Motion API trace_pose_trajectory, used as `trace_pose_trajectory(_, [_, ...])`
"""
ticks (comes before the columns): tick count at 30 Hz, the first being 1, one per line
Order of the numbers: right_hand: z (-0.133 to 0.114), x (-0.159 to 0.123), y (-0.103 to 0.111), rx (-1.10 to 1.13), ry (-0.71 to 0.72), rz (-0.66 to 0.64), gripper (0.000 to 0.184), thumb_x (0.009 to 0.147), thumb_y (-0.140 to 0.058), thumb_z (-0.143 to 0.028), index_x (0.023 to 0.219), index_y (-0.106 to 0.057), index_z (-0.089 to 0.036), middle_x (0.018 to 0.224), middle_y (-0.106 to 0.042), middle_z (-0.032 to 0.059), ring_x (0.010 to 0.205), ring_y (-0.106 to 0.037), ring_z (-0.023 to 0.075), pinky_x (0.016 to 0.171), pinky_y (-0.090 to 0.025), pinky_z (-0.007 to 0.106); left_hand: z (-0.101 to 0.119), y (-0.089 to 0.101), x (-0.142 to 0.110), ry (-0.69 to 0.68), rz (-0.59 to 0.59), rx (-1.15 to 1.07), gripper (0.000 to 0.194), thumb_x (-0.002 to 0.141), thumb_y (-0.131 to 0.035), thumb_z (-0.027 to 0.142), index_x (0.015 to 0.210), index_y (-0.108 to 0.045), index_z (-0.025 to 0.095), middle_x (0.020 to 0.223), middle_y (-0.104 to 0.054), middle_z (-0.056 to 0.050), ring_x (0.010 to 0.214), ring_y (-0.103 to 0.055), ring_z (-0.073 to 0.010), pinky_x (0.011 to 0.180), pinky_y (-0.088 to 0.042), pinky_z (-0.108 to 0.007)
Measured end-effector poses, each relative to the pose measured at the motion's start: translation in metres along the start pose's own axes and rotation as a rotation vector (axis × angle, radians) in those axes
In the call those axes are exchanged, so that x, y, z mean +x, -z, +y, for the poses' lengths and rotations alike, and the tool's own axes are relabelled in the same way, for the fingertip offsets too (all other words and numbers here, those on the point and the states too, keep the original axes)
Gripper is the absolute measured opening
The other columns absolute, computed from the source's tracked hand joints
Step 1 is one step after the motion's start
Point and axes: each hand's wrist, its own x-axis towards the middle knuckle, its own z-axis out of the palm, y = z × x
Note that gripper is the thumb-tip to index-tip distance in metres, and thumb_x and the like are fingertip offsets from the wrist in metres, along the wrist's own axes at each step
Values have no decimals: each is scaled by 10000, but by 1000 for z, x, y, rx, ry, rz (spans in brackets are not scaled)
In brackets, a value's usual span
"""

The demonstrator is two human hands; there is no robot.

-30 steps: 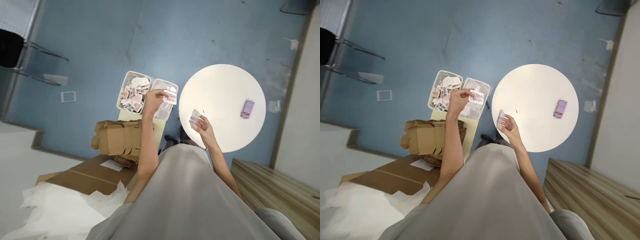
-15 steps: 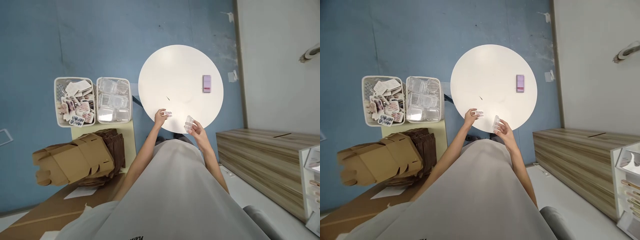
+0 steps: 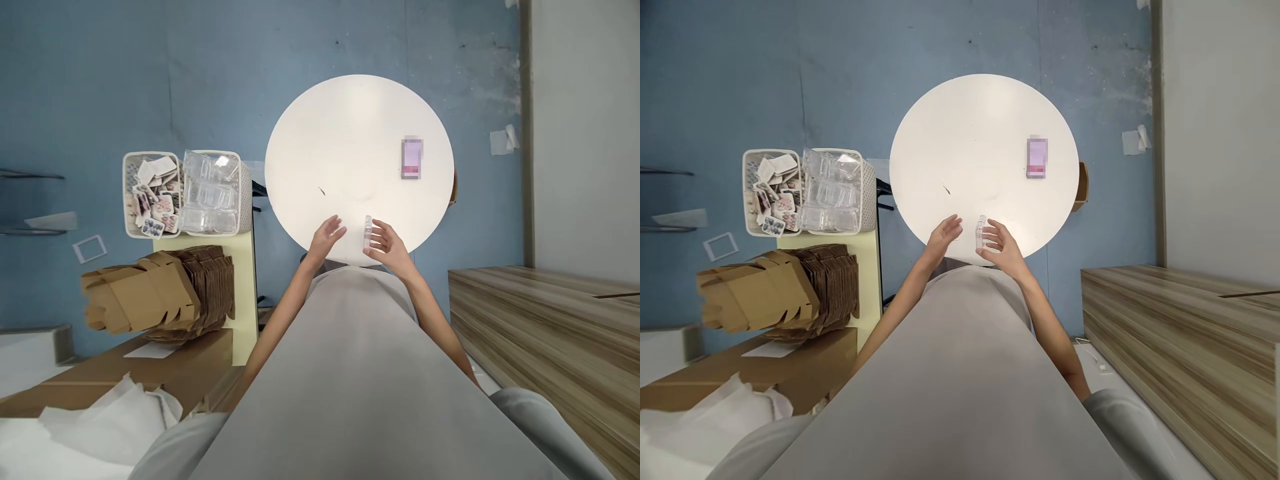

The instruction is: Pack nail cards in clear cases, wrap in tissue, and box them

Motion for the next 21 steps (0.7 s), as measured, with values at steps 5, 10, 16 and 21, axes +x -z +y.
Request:
trace_pose_trajectory(5, [-1,2,6,-21,24,-153,831,829,-957,-568,1556,-615,-355,1539,-707,110,1428,-696,313,1231,-581,547,49,-35,-46,-87,-199,-131,952,808,-988,549,1641,-588,320,1635,-666,-144,1595,-574,-362,1358,-425,-548])
trace_pose_trajectory(10, [-21,-6,17,-272,145,-207,902,789,-1019,-495,1595,-621,-423,1820,-457,60,1606,-557,373,1324,-499,636,62,-32,-57,-55,-157,-134,913,838,-961,572,1639,-613,305,1495,-743,-132,1485,-654,-359,1277,-510,-526])
trace_pose_trajectory(16, [-39,-6,20,-476,330,-238,686,869,-933,-382,1519,-719,-418,1658,-661,15,1611,-552,380,1398,-421,654,69,-23,-65,-2,-260,-129,747,919,-873,630,1583,-690,341,1513,-735,-128,1421,-702,-369,1217,-567,-522])
trace_pose_trajectory(21, [-36,-4,18,-524,375,-217,742,815,-927,-346,1525,-715,-372,1547,-733,58,1423,-696,396,1292,-540,646,78,-23,-76,-126,-241,-113,912,782,-1010,571,1605,-652,408,1721,-583,-102,1546,-602,-408,1242,-566,-559])
